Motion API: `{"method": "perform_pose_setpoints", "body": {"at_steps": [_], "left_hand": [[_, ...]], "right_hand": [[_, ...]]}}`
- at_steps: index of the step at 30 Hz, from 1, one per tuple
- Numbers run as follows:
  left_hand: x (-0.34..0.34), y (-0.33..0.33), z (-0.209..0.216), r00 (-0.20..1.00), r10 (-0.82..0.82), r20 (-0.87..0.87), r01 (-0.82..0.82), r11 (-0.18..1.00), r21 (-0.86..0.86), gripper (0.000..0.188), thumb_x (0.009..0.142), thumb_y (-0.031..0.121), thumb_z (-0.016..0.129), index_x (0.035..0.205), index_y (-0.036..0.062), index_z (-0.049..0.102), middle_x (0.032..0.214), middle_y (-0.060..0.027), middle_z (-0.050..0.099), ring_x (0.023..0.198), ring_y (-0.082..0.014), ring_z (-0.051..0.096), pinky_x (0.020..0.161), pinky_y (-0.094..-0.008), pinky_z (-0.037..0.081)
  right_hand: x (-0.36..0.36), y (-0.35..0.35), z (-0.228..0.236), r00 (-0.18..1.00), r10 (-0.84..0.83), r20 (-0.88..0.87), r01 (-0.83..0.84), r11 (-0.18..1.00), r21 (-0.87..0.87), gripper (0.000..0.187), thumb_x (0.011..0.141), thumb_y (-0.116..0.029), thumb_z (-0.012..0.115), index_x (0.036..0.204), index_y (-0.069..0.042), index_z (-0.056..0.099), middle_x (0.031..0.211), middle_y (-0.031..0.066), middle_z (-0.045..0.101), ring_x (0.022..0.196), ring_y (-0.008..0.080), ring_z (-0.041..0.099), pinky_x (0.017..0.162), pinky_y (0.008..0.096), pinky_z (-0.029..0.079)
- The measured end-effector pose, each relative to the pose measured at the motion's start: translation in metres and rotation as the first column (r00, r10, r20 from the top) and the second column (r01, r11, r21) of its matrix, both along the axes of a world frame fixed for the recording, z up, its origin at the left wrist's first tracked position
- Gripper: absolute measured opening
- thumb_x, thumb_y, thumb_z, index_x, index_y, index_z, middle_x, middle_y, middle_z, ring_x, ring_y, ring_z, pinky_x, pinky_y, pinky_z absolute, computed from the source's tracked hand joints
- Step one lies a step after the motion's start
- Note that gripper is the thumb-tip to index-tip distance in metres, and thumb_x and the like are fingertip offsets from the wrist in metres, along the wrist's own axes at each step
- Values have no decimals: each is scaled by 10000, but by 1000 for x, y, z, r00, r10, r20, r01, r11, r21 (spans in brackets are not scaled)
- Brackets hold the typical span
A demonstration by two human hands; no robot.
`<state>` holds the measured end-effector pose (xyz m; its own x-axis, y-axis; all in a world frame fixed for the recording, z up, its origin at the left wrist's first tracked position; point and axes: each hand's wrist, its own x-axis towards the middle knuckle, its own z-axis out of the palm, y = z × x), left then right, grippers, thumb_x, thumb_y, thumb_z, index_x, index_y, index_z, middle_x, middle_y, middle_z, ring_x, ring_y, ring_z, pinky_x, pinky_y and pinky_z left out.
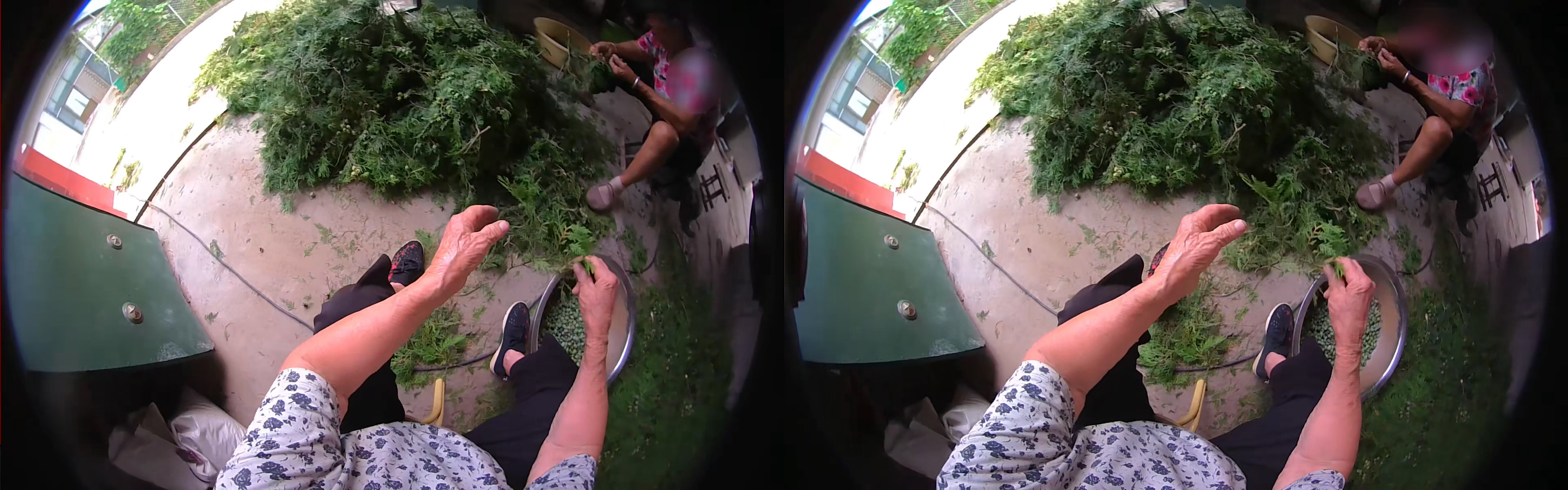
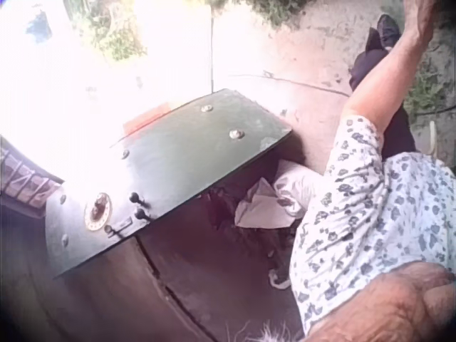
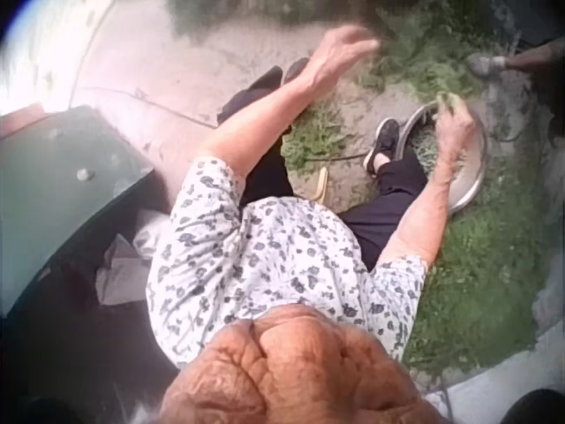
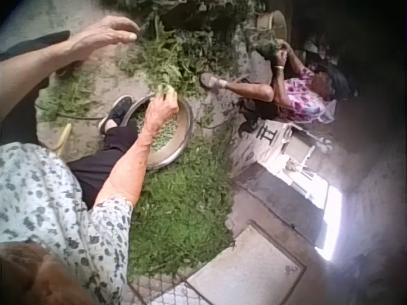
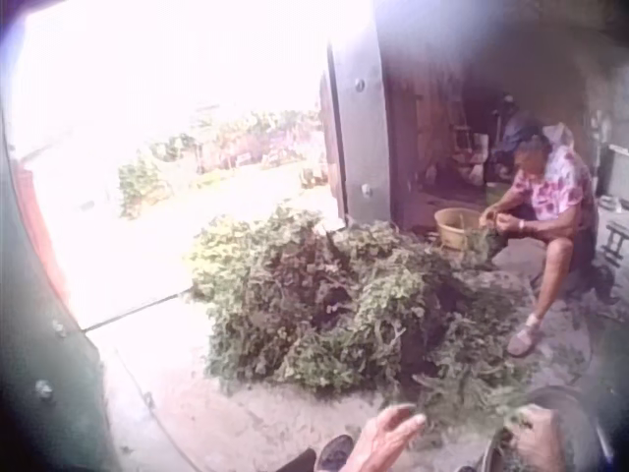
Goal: Picking small green buds from branches and collecting them in a bowl.
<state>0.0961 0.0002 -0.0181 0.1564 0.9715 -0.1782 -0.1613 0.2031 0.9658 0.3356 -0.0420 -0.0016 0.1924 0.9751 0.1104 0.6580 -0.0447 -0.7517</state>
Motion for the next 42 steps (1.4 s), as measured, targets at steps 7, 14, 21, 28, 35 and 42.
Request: {"method": "perform_pose_setpoints", "body": {"at_steps": [7,14,21,28,35,42], "left_hand": [[-39,7,11,913,276,299,-270,961,-62,340,833,228,630,1080,7,554,895,-41,619,761,-93,570,681,-229,441],[-124,19,18,709,615,345,-618,778,-118,181,843,166,613,969,46,563,876,-63,643,730,-122,616,627,-248,487],[-111,32,12,742,596,307,-559,803,-206,147,830,181,625,925,78,584,806,-47,640,639,-117,600,556,-230,479],[-98,13,35,843,494,211,-485,869,-97,160,865,182,583,942,43,574,789,-37,626,683,-119,591,601,-224,477],[-104,31,21,846,474,242,-413,872,-263,169,886,164,541,977,23,566,802,-41,627,667,-114,584,609,-223,487],[-94,22,24,888,439,141,-445,895,16,181,883,152,542,1003,17,558,800,-43,625,653,-108,581,607,-227,483]], "right_hand": [[-18,-29,-110,404,882,243,-319,384,-866,214,615,-90,584,814,-43,643,805,169,618,800,307,606,696,413,469],[-161,101,6,745,317,-587,-404,915,-19,244,850,-90,528,1078,-9,559,809,83,632,725,156,628,635,274,529],[-135,86,-43,754,349,-556,-458,886,-66,260,887,-164,528,1103,-26,575,900,80,627,780,142,624,694,248,523],[-78,-43,-248,867,471,-164,-410,486,-771,269,758,-155,613,1020,-98,638,927,130,649,916,281,603,833,361,460],[-117,-161,-324,614,734,-292,-504,79,-860,351,780,-120,582,1123,-193,597,1095,112,581,1086,276,511,928,363,405],[-146,-142,-351,476,842,-254,-427,-31,-904,399,767,-44,498,1130,-191,574,1104,93,590,1072,270,536,896,380,437]]}}
